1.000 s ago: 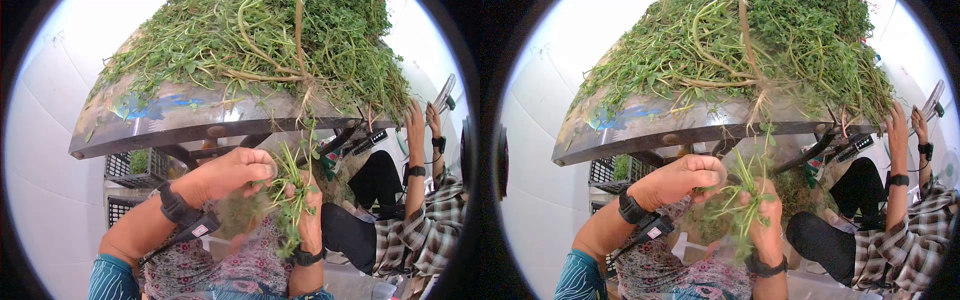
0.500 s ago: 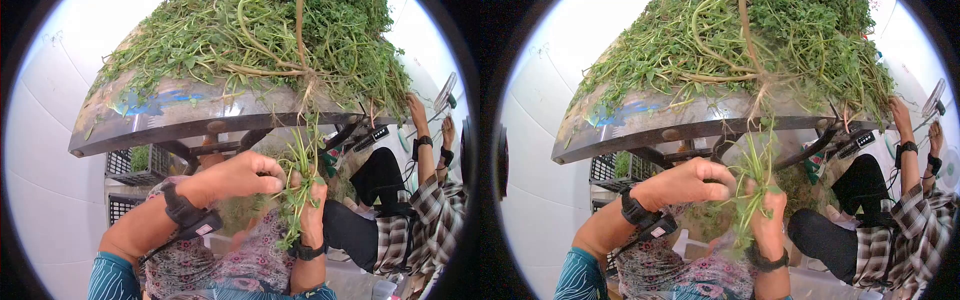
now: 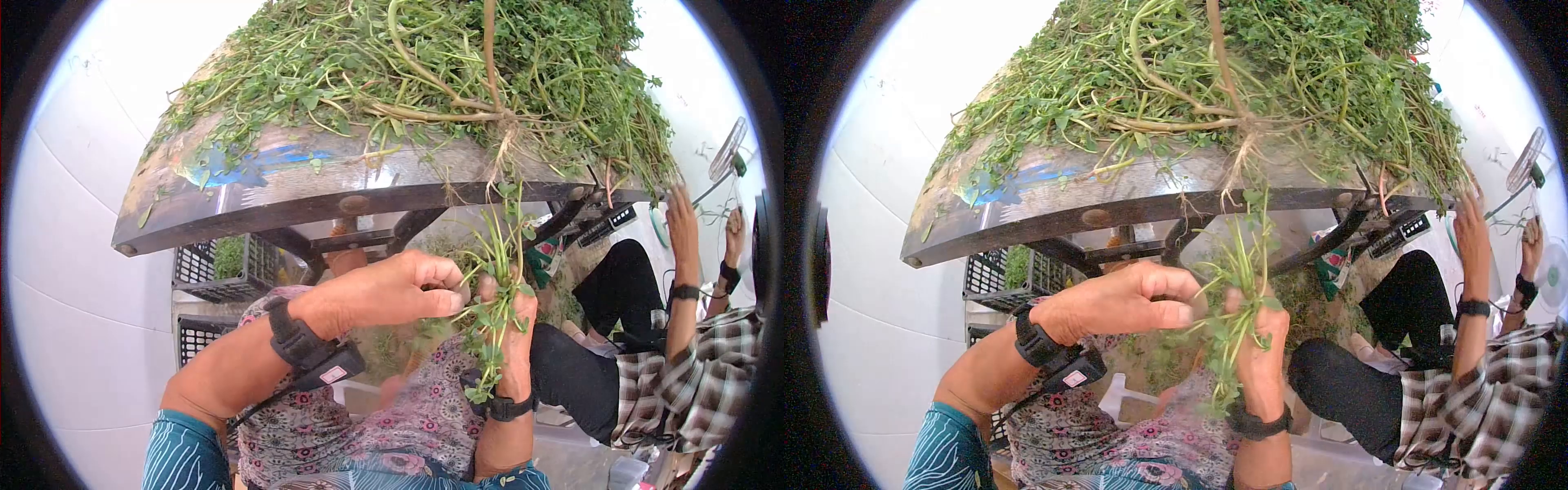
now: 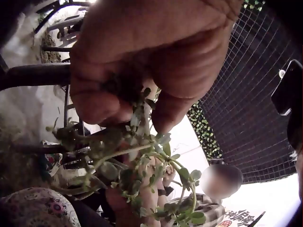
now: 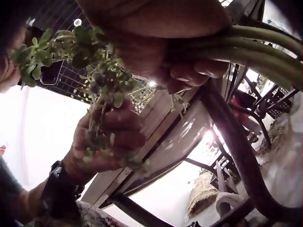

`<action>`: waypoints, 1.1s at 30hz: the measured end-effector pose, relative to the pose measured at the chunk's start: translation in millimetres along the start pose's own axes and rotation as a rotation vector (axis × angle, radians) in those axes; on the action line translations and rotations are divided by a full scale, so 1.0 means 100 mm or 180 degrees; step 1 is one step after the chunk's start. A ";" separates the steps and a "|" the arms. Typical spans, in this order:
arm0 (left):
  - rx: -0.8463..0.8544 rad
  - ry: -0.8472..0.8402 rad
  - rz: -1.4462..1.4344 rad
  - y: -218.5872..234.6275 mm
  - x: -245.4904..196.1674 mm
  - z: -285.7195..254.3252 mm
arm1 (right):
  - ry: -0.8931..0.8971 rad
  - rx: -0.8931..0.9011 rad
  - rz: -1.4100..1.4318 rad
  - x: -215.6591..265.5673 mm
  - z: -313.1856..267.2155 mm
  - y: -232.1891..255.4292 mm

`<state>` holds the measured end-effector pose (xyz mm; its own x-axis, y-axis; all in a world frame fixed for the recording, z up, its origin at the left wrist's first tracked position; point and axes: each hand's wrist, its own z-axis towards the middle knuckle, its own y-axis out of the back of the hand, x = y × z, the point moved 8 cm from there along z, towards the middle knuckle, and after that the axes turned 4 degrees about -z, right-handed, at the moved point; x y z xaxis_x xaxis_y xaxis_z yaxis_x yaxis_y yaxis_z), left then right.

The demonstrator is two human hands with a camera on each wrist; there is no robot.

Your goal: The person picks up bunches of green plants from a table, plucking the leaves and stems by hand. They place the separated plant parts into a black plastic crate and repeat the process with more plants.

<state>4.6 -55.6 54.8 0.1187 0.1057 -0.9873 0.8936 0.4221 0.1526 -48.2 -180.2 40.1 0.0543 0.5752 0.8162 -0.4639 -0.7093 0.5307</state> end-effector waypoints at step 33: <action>0.0381 0.0071 0.0151 -0.05 0.05 -0.03 | -0.0256 -0.0013 0.0506 -0.22 -0.01 -0.05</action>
<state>-0.5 -54.7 49.4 0.1537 0.1436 -0.9776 0.9327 0.3057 0.1916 -48.1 -189.2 19.1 0.0503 0.4214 0.9055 -0.4758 -0.7870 0.3927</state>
